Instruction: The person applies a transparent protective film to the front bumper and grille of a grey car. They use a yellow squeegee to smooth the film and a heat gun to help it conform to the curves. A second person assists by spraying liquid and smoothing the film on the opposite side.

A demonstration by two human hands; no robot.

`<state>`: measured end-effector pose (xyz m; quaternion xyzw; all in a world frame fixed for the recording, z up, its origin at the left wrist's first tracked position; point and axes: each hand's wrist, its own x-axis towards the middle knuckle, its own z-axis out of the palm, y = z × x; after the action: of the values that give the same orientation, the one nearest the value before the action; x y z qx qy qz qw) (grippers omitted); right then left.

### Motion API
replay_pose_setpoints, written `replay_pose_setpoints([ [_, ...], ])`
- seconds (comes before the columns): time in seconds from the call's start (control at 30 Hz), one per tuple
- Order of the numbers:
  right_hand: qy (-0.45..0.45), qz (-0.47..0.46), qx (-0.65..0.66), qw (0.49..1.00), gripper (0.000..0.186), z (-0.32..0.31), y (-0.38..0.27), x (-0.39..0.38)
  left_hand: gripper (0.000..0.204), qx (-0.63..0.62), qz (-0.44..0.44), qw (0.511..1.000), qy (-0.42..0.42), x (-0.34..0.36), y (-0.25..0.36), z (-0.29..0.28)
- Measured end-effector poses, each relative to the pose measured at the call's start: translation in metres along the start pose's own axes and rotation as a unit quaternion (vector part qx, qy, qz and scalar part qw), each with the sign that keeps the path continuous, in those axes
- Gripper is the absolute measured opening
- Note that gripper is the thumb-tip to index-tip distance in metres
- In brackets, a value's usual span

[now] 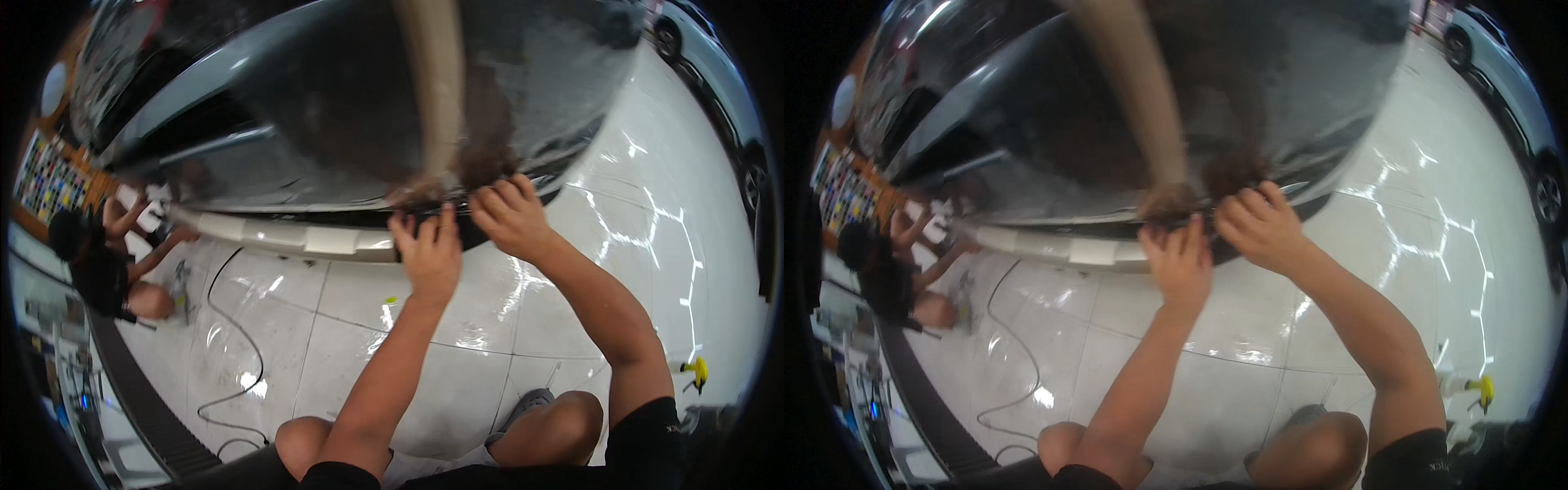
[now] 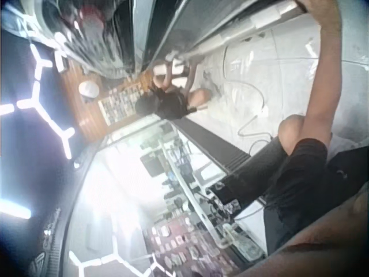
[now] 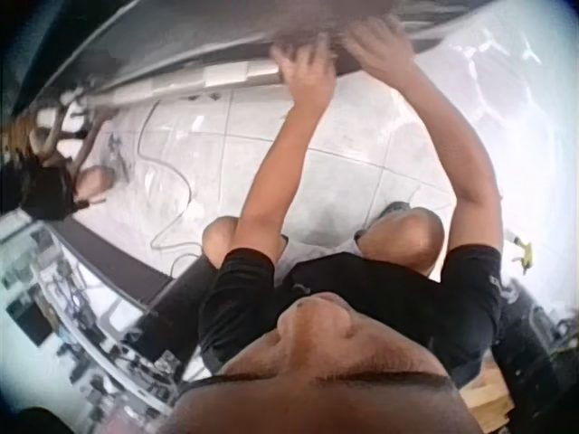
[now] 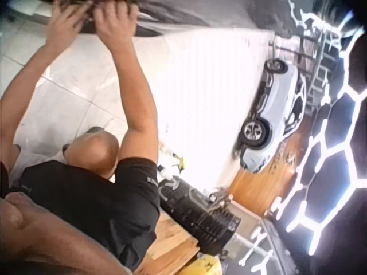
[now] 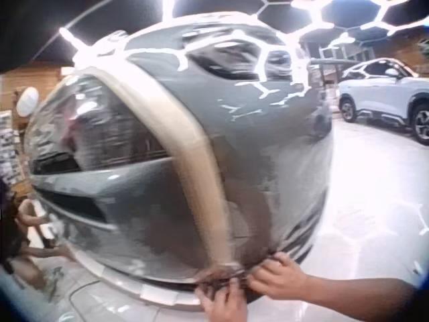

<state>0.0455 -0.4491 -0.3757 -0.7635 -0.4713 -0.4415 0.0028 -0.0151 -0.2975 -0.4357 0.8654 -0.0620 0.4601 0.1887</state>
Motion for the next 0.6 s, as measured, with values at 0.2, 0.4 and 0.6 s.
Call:
replay_pose_setpoints([
  [0.2,-0.020,0.058,0.011,0.998,0.022,-0.006,-0.005,0.004,0.045,0.019,0.057,0.997,-0.049,0.013,-0.014,-0.027],
  [0.4,-0.041,0.082,-0.029,0.995,0.023,0.006,-0.019,0.009,0.036,-0.097,0.163,0.953,-0.236,-0.002,-0.093,-0.091],
  [0.6,-0.086,0.091,-0.041,0.991,0.020,0.006,-0.029,0.017,0.031,0.185,0.028,0.857,-0.480,-0.161,-0.369,-0.094],
])
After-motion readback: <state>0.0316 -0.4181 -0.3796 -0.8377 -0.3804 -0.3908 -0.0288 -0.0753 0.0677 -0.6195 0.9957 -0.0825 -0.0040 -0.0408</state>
